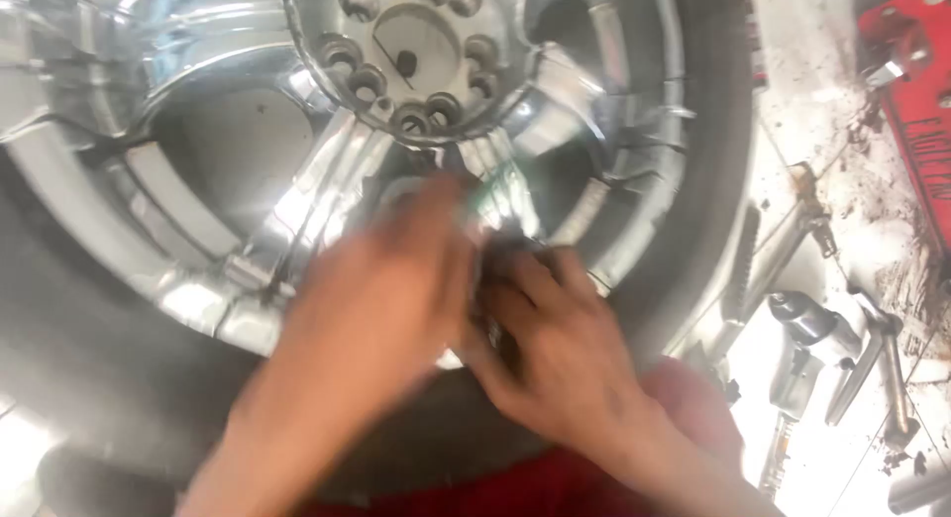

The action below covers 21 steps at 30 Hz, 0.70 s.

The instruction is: Apply sealant or glue to the segments of a chrome wheel and wipe away excess.

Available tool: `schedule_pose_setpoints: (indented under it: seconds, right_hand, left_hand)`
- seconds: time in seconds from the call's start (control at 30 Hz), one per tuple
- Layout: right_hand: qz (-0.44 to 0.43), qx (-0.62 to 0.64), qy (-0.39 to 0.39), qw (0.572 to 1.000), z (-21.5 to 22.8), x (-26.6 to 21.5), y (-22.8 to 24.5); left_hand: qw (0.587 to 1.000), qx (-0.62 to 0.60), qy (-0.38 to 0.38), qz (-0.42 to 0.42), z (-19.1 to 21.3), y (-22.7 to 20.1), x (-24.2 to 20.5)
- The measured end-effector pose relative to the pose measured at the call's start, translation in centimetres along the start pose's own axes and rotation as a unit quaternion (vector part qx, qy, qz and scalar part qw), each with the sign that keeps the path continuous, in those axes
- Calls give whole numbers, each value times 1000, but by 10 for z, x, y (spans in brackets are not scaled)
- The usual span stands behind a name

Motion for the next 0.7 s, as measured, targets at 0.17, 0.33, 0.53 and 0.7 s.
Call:
schedule_pose_setpoints:
  seconds: [0.17,0.33,0.53,0.7]
  right_hand:
    - [-14,-19,-51,998,2,-6,0]
    - [-10,-31,-64,997,-3,-9,-6]
    - [-66,1,-53,996,13,-24,1]
    - [-76,6,-52,996,4,-27,-6]
  left_hand:
    - [996,41,-71,21,-3,20,-4]
    - [988,68,-142,-5,0,23,-5]
    - [977,57,-202,25,12,23,-15]
    - [977,128,-168,-17,-10,57,-1]
Point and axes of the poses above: each hand's wrist, its own x-axis towards the middle knuckle, its own z-axis out of the back of the hand, y = z × x, the point moved 8 cm from there along x, towards the middle knuckle, and after that the axes turned 1 degree about x, right-handed, at the moved point
